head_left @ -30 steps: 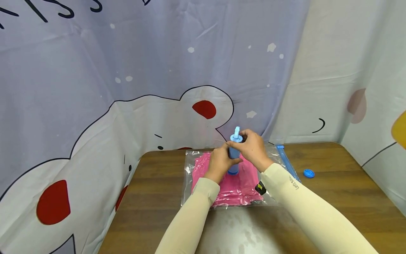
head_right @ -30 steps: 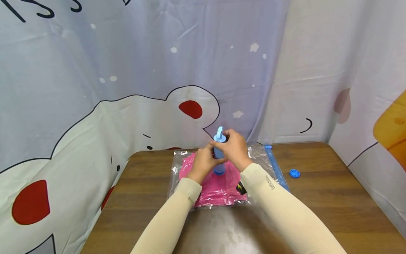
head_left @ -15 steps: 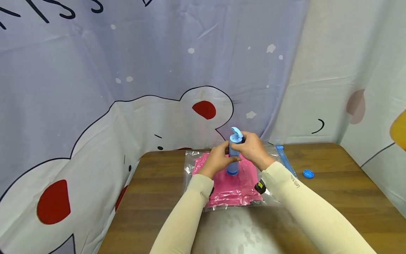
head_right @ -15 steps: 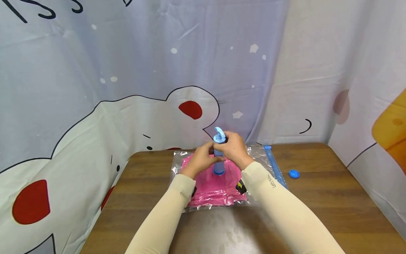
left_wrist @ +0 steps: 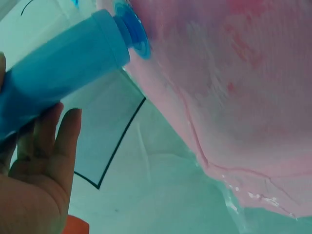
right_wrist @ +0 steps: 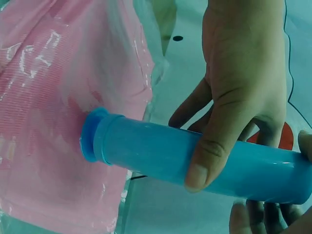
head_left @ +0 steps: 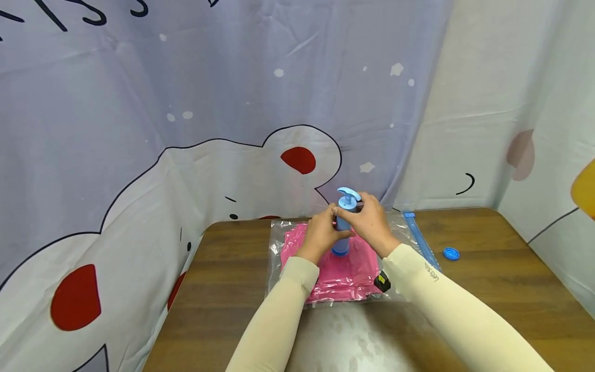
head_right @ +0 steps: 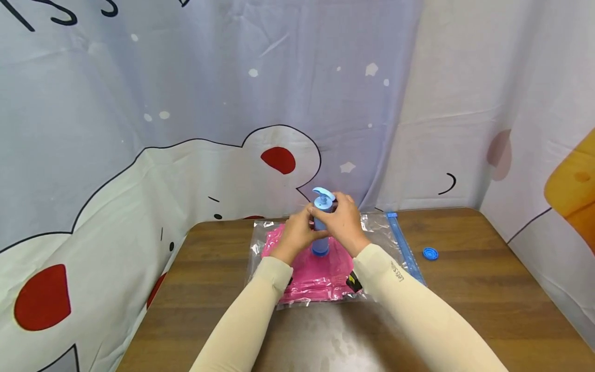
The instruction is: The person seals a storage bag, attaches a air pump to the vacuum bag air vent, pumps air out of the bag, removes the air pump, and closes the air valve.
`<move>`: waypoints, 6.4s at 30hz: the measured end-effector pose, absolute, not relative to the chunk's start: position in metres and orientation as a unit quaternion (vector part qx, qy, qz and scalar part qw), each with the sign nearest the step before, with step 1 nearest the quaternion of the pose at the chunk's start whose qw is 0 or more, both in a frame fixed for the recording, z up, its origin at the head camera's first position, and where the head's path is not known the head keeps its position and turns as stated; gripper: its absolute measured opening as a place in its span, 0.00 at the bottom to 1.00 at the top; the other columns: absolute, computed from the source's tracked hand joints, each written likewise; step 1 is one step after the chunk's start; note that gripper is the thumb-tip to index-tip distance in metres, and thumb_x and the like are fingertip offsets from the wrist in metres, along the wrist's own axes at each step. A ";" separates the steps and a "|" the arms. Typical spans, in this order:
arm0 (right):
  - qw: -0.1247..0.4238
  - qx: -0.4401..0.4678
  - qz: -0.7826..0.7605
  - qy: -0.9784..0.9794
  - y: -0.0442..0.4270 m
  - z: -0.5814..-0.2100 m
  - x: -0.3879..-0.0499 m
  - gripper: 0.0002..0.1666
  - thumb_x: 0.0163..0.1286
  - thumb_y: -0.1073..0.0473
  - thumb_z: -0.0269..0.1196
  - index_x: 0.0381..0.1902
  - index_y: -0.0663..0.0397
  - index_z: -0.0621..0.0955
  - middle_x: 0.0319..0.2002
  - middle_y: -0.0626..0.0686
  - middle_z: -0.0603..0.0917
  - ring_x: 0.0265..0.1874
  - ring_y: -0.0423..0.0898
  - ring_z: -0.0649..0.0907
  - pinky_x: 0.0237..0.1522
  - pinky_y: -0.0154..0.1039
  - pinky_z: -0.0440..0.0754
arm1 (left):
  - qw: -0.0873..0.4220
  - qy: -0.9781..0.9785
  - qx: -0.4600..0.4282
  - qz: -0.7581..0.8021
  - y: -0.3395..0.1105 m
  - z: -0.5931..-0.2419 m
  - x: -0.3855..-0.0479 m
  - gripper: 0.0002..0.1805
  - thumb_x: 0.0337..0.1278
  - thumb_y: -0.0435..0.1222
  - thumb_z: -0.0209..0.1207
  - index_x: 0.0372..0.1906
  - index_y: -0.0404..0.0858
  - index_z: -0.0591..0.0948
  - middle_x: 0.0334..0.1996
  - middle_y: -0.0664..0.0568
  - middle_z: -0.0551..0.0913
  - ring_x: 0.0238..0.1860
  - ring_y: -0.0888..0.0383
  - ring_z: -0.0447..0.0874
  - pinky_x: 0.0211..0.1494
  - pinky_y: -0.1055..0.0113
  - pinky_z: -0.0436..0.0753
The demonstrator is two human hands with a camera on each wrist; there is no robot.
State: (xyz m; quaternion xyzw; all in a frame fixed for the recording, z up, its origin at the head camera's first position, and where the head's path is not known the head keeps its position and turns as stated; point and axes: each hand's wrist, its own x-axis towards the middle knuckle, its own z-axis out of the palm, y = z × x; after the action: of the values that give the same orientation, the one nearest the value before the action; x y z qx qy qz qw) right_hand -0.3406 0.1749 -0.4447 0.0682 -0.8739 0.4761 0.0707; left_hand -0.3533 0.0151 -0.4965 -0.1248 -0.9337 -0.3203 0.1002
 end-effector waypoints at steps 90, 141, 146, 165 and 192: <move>0.080 0.014 0.463 -0.883 0.171 -0.432 -0.344 0.38 0.68 0.40 0.83 0.56 0.66 0.83 0.44 0.58 0.86 0.41 0.52 0.80 0.39 0.39 0.77 | 0.148 -0.923 -0.075 -0.348 0.020 -0.507 -0.346 0.27 0.54 0.50 0.88 0.53 0.41 0.91 0.48 0.52 0.99 0.52 0.53 0.99 0.58 0.56 0.94; 0.081 0.077 0.445 -0.888 0.168 -0.468 -0.338 0.29 0.70 0.56 0.80 0.60 0.67 0.83 0.57 0.70 0.92 0.57 0.65 0.91 0.63 0.61 0.91 | 0.203 -0.930 -0.062 -0.300 0.020 -0.519 -0.344 0.29 0.45 0.53 0.90 0.47 0.41 0.93 0.36 0.51 0.98 0.39 0.51 0.97 0.40 0.57 0.91; 0.067 0.084 0.443 -0.890 0.164 -0.470 -0.339 0.26 0.71 0.56 0.78 0.59 0.67 0.85 0.56 0.69 0.93 0.57 0.64 0.92 0.63 0.61 0.91 | 0.147 -0.936 -0.070 -0.313 0.001 -0.517 -0.340 0.29 0.50 0.46 0.89 0.57 0.41 0.93 0.49 0.48 0.99 0.49 0.50 0.99 0.50 0.53 0.95; 0.011 0.064 0.497 -0.866 0.168 -0.461 -0.339 0.29 0.74 0.62 0.72 0.69 0.68 0.82 0.69 0.72 0.87 0.68 0.68 0.88 0.73 0.63 0.87 | -0.019 -0.991 -0.003 -0.130 -0.131 -0.547 -0.340 0.50 0.46 0.56 0.88 0.78 0.50 0.84 0.68 0.37 0.90 0.65 0.34 0.92 0.61 0.35 0.92; 0.040 -0.067 0.313 -0.947 0.427 -0.415 -0.345 0.52 0.82 0.43 0.62 0.79 0.86 0.62 0.69 0.87 0.75 0.63 0.81 0.84 0.59 0.71 0.89 | -0.013 -0.992 -0.040 -0.123 -0.153 -0.602 -0.387 0.53 0.44 0.60 0.87 0.80 0.52 0.81 0.67 0.39 0.91 0.62 0.31 0.92 0.55 0.30 0.91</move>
State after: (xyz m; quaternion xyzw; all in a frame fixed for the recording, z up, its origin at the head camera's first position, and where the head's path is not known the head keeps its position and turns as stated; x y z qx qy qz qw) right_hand -0.3455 0.4267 -0.4153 -0.0669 -0.9466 0.3127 0.0404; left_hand -0.3873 -0.1527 -0.6020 -0.0398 -0.9915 -0.1232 -0.0126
